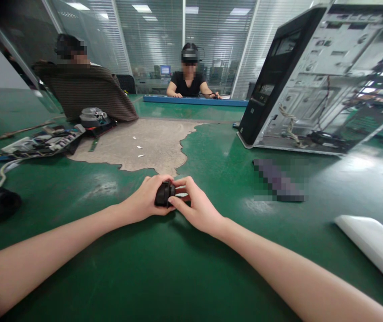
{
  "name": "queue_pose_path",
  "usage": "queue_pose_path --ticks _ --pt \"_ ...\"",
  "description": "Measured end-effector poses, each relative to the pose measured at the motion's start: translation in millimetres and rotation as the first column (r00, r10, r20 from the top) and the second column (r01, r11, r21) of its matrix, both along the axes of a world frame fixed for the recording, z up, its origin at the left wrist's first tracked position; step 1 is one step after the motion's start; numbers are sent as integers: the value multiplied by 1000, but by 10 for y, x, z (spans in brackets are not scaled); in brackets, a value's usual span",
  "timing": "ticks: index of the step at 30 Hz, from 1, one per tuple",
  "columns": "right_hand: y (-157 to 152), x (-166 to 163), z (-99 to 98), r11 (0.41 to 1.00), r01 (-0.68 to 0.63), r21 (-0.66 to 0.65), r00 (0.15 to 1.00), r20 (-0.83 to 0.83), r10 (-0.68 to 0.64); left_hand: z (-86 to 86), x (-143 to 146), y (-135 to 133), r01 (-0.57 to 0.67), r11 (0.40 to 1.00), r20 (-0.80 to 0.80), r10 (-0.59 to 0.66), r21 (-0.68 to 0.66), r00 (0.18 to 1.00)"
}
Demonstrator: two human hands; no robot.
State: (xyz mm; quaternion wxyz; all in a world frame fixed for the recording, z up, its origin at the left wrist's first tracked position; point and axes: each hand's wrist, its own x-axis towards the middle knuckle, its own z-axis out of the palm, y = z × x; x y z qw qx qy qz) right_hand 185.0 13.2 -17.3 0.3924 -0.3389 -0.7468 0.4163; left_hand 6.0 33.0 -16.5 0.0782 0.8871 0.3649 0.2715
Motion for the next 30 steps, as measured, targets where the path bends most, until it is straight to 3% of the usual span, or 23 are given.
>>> queue_pose_path --ticks 6,12,19,23,30 --pt "-12 -3 43 993 -48 -107 999 10 50 -1 -7 -5 -2 1000 8 2 -10 1000" --pt "-24 1 -2 1000 -11 -19 1000 -18 10 11 -11 -9 2 999 7 -2 -44 1000" --pt "-4 -17 43 990 -12 -138 1000 -23 9 11 -21 -14 1 999 4 -1 -53 1000" --pt "-9 -10 50 981 -75 -180 996 -57 65 9 -21 -11 -2 998 14 3 -61 1000" --pt "-28 -9 21 994 -38 -106 997 -71 31 14 -15 -15 -1 998 7 1 -70 1000"
